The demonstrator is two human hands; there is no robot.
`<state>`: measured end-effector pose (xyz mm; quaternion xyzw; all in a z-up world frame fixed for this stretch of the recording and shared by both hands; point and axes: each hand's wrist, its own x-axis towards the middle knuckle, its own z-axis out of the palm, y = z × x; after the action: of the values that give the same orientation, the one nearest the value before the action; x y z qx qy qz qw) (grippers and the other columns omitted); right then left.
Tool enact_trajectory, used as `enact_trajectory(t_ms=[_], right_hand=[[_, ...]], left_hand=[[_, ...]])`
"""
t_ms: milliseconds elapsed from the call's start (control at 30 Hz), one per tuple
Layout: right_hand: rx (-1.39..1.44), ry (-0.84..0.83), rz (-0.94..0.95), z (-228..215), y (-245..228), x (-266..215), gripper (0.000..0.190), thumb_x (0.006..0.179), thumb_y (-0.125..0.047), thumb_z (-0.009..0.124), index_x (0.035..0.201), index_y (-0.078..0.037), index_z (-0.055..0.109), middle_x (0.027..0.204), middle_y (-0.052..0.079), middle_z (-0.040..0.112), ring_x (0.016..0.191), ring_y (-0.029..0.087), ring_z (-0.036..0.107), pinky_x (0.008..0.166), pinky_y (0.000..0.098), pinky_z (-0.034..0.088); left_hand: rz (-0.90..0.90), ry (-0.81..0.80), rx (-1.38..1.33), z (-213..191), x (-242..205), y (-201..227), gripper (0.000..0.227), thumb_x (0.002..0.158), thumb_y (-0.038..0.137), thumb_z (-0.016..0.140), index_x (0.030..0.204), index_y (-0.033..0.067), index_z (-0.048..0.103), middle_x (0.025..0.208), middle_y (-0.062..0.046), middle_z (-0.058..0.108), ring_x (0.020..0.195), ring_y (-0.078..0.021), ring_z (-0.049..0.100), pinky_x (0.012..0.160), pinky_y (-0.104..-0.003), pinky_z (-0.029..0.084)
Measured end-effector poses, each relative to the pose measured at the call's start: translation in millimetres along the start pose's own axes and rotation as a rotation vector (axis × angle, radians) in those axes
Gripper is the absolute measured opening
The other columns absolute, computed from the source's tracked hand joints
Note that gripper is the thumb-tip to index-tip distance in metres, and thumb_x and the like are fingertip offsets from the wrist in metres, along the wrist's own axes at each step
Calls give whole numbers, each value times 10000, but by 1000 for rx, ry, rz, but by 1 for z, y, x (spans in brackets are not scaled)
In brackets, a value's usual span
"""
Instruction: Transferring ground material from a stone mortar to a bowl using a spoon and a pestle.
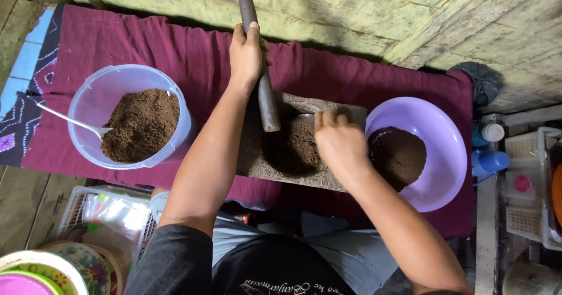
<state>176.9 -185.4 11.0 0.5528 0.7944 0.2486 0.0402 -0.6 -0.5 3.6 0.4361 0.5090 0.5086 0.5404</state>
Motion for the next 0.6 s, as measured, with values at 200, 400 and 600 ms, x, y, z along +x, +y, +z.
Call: enact_trajectory(t_ms=[200,400,600], right_hand=[[368,-667,-11,-6,-5,11,154,827,-72,636,757,-3,755,671,167,715,534,283,686,474,385,537],[379,-11,-14,-60,15,-20,474,720,-66,681,1185,-130,746,954,102,579,810,255,609,633,352,544],[767,-151,-217,-33,14,-16,252,764,-121,671,978,-176,792,809,-19,651,820,216,625,775,358,515]], left_hand=[[28,2,2,1,1,-1,280,1049,293,427,1136,55,546,716,-16,595,490,-128,580,502,-285,521],[10,17,-3,0,1,-2,284,1048,295,430,1133,49,544,718,-29,594,477,-140,588,488,-299,522],[-25,-1,-11,1,1,-1,290,1039,303,438,1117,45,544,710,-44,600,487,-157,594,497,-313,520]])
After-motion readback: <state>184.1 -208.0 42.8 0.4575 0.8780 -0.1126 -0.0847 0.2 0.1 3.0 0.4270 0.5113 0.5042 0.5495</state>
